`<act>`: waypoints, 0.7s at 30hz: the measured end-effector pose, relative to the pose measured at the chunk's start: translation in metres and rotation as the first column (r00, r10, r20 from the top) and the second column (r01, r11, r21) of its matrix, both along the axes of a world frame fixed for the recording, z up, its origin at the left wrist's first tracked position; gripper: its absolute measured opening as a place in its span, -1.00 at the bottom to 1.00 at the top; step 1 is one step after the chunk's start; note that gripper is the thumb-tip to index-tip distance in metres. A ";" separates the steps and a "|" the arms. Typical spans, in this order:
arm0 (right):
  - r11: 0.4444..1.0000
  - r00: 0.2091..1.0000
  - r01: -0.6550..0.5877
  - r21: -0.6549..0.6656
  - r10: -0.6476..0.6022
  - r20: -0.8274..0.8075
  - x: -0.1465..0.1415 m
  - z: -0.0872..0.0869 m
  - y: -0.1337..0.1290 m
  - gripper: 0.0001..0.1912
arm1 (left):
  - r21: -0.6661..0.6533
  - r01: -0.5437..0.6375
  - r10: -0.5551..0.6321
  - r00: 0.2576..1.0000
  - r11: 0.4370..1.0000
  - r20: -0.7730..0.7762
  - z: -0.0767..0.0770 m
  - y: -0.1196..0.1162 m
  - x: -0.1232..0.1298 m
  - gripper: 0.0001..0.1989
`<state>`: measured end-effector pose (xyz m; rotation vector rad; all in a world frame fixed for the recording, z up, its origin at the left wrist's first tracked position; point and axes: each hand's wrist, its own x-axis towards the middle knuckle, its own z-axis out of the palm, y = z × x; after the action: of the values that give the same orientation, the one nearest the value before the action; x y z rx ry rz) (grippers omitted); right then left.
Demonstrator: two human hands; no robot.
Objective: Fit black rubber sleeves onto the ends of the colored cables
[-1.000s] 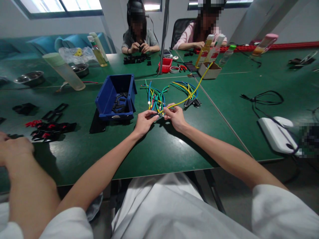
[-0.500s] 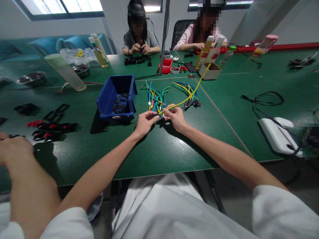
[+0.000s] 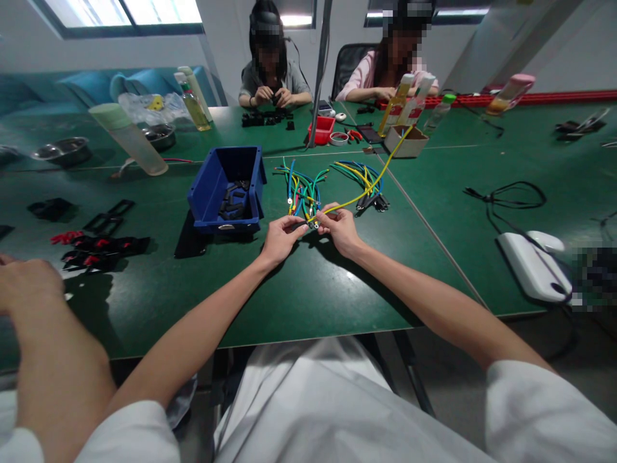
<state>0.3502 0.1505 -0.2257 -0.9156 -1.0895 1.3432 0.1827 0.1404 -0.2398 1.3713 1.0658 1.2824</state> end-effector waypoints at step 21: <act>1.000 0.997 0.000 0.024 -0.002 0.072 -0.001 0.000 -0.001 -0.59 | 0.016 0.019 -0.019 1.000 1.000 -0.020 -0.002 0.000 0.000 -0.70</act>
<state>0.3491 0.1494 -0.2258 -0.9532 -1.1580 1.3015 0.1830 0.1399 -0.2416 1.4059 1.0558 1.2681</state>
